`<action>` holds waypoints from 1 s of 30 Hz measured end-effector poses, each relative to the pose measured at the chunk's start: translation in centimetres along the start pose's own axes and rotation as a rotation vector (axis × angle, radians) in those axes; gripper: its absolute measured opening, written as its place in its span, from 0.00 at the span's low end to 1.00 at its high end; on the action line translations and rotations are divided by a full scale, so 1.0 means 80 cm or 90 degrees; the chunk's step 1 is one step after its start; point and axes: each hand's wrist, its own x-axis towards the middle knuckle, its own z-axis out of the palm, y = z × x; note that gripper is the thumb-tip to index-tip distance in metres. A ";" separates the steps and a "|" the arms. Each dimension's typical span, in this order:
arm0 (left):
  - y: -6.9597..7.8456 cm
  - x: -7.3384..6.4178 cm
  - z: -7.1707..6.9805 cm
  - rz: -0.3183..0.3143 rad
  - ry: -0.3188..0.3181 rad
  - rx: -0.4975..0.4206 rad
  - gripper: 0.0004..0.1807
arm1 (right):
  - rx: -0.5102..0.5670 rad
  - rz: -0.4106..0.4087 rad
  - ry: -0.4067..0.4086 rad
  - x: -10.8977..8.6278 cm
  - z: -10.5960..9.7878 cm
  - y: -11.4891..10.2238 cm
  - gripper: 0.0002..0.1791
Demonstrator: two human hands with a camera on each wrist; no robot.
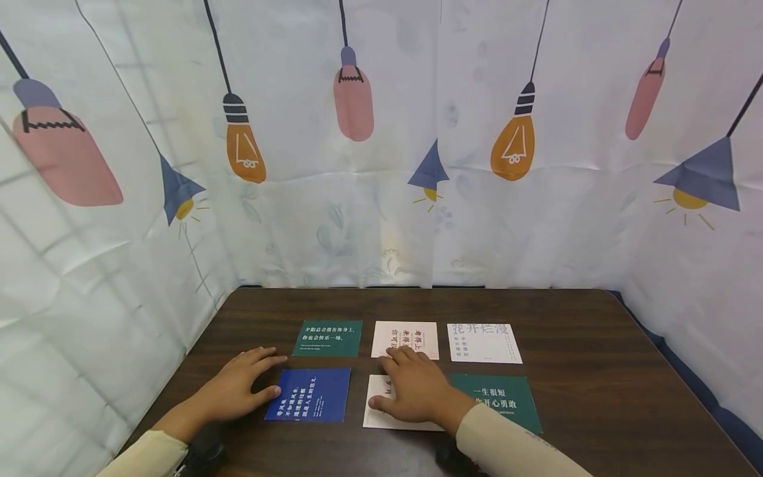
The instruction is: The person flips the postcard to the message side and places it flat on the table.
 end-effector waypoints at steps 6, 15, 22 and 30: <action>0.000 -0.001 0.001 -0.001 -0.003 0.000 0.32 | -0.005 -0.014 -0.003 0.004 0.002 -0.005 0.45; 0.001 -0.001 0.001 -0.004 -0.010 -0.004 0.32 | -0.012 -0.023 -0.023 0.011 0.001 -0.017 0.45; -0.001 -0.001 0.003 -0.001 -0.015 -0.001 0.33 | -0.025 -0.030 -0.032 0.020 0.009 -0.025 0.45; -0.001 -0.001 0.004 -0.002 -0.016 -0.005 0.33 | -0.034 -0.042 -0.032 0.026 0.011 -0.032 0.45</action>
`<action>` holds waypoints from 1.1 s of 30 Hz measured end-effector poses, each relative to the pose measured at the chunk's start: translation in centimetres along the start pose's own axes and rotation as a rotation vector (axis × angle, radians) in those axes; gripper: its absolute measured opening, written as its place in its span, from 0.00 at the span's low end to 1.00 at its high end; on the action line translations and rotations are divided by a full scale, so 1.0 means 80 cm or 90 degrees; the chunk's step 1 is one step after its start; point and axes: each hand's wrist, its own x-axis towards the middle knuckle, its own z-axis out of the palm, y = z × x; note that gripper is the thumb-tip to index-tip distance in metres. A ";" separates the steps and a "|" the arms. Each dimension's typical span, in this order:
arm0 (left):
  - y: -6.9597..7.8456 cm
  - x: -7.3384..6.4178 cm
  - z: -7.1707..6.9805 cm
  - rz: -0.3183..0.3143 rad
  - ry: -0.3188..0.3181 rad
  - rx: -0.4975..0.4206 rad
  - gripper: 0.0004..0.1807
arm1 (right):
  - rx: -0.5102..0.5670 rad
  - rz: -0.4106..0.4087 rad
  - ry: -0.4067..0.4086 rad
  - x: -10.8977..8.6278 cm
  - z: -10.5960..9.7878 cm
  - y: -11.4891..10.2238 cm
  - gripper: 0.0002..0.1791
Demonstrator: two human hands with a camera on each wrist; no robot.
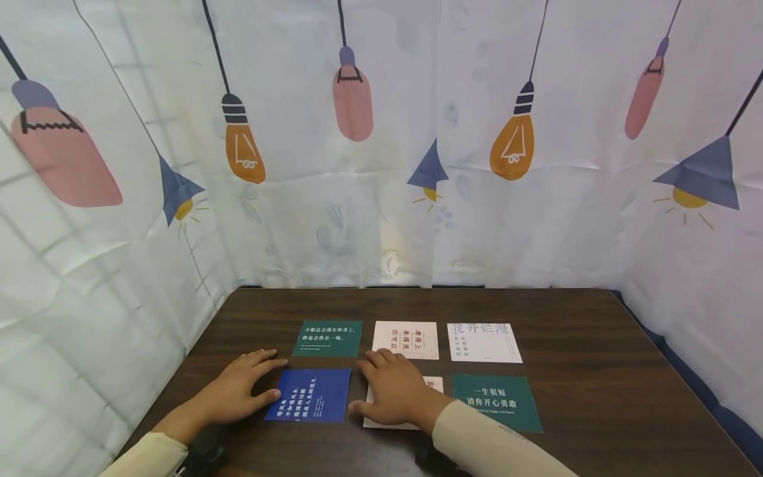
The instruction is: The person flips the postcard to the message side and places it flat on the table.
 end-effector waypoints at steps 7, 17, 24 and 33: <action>0.001 -0.001 -0.001 0.010 0.001 -0.004 0.32 | -0.010 0.000 0.003 0.007 0.003 -0.005 0.44; 0.002 -0.001 -0.002 0.013 0.001 -0.003 0.32 | -0.016 0.002 0.001 0.016 0.005 -0.018 0.46; 0.003 0.000 -0.001 0.009 -0.004 -0.006 0.32 | -0.021 0.015 -0.007 0.022 0.004 -0.026 0.48; 0.002 0.002 0.002 0.004 -0.008 -0.002 0.33 | -0.043 0.026 -0.011 0.026 0.008 -0.029 0.48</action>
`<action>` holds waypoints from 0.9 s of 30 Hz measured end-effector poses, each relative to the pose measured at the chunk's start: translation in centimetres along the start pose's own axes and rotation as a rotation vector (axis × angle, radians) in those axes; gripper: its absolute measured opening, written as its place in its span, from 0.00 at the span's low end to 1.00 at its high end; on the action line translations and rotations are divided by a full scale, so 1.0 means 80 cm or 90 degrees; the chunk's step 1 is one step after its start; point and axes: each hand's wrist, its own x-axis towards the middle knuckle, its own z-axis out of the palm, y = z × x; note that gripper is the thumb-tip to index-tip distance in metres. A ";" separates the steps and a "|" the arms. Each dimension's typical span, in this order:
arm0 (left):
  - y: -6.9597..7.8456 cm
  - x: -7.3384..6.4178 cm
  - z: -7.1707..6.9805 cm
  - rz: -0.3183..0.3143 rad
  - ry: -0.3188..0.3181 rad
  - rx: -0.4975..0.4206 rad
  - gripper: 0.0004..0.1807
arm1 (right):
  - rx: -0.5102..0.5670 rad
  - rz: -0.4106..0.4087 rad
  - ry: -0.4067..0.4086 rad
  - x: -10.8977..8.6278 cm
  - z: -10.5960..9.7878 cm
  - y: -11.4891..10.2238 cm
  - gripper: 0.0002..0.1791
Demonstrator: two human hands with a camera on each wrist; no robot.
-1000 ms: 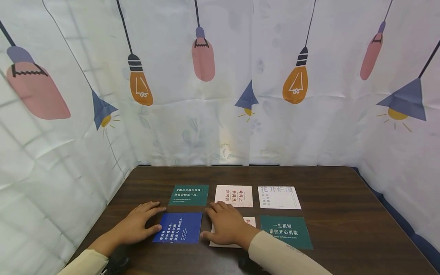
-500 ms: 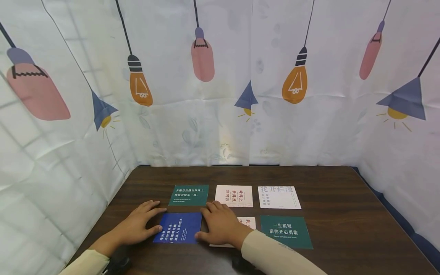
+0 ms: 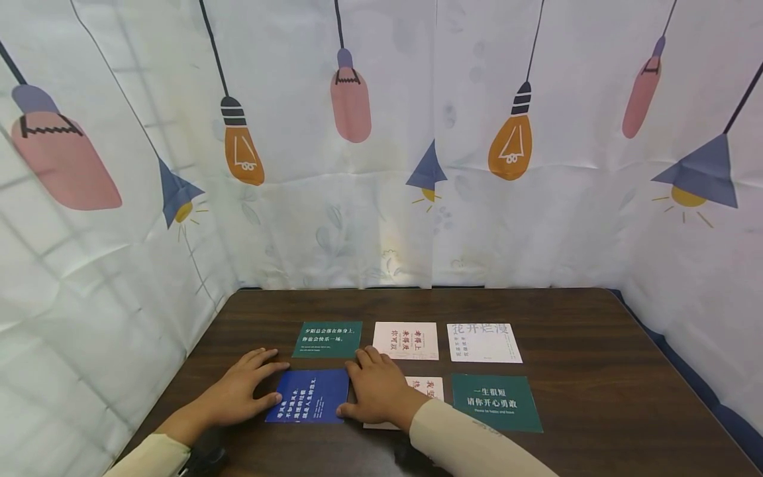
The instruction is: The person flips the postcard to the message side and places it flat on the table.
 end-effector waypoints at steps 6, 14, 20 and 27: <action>-0.001 0.001 0.003 0.000 -0.002 -0.002 0.33 | 0.009 0.005 0.000 0.000 0.001 0.000 0.48; 0.000 0.001 0.003 0.004 0.007 -0.006 0.33 | 0.003 -0.003 0.034 0.001 0.004 0.001 0.49; 0.003 0.003 0.003 0.008 0.035 -0.021 0.29 | -0.001 -0.019 0.081 0.000 0.006 -0.001 0.46; 0.006 0.008 0.001 -0.006 0.055 -0.032 0.25 | 0.043 -0.013 0.105 -0.002 0.004 -0.004 0.44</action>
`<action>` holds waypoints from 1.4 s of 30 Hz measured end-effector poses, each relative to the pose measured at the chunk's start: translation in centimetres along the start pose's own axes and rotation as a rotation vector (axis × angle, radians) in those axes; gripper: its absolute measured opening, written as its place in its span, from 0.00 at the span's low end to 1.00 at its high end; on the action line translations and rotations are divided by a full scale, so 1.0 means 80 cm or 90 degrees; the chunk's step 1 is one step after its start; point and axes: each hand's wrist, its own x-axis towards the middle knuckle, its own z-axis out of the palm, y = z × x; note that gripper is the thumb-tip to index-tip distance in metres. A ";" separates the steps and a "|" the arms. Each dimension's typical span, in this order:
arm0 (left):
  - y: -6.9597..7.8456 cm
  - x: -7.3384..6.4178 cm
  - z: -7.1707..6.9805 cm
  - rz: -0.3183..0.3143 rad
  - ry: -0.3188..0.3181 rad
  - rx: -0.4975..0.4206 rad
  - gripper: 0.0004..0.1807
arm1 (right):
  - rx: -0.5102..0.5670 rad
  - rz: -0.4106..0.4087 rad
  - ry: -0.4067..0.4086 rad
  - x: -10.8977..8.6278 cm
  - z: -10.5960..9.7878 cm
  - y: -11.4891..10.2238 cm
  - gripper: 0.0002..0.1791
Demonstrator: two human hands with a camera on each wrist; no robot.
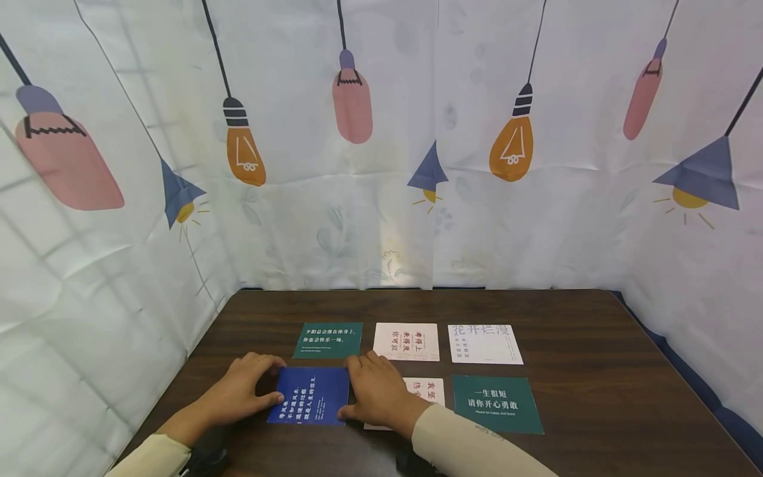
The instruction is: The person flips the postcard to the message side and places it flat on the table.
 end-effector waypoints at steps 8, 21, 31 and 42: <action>0.003 0.000 -0.002 -0.018 0.001 -0.022 0.25 | 0.041 -0.001 0.032 -0.001 0.002 0.000 0.43; 0.003 0.004 -0.008 0.009 -0.011 -0.122 0.24 | 0.183 0.003 0.058 -0.002 -0.003 0.003 0.33; 0.015 0.001 -0.016 -0.030 -0.002 -0.135 0.21 | 0.247 0.023 0.066 -0.002 -0.004 0.007 0.30; 0.012 0.004 -0.010 0.006 0.049 -0.113 0.15 | 0.225 0.046 0.065 -0.007 -0.008 0.010 0.12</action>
